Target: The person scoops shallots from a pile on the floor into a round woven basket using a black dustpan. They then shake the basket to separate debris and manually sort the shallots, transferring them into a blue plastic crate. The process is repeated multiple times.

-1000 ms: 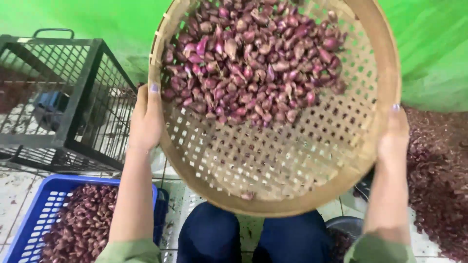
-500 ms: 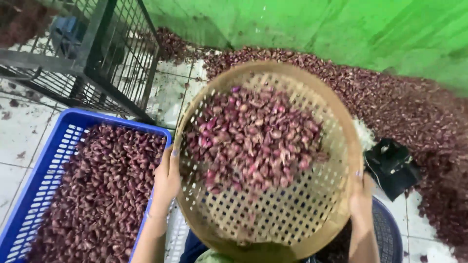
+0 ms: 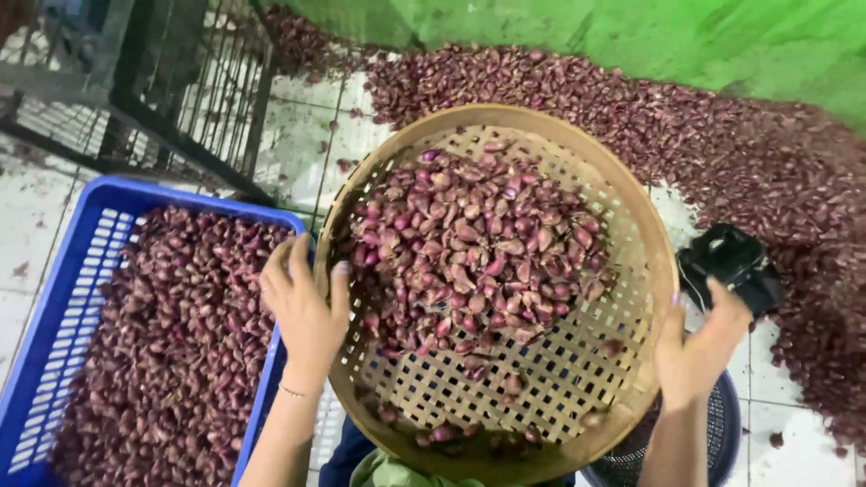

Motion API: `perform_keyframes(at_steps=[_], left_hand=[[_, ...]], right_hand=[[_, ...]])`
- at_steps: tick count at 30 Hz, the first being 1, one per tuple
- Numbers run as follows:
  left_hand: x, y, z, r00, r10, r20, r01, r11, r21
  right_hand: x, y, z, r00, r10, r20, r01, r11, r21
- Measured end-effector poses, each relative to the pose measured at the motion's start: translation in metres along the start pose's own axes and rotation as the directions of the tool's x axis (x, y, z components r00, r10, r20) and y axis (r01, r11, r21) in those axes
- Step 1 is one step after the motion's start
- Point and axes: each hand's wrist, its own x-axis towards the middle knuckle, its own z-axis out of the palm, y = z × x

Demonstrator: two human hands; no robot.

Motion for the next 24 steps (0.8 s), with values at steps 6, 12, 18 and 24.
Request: perform_keyframes(at_steps=[6, 12, 18, 24], left_hand=[[0.021, 0.052, 0.061, 0.987, 0.089, 0.138, -0.042, 0.949, -0.313], [0.013, 0.084, 0.082, 0.988, 0.064, 0.141, -0.004, 0.921, -0.388], [0.019, 0.129, 0.102, 0.983, 0.028, 0.182, 0.115, 0.676, -0.728], [0.025, 0.161, 0.067, 0.940, -0.018, 0.342, 0.326, 0.353, -0.877]], right_hand=[[0.053, -0.047, 0.085, 0.863, -0.501, 0.060, 0.472, 0.843, 0.257], [0.046, -0.065, 0.135, 0.835, -0.509, 0.208, 0.416, 0.832, 0.367], [0.027, -0.086, 0.136, 0.876, -0.419, 0.240, 0.246, 0.815, 0.525], [0.003, -0.130, 0.127, 0.940, -0.223, 0.258, -0.126, 0.475, 0.871]])
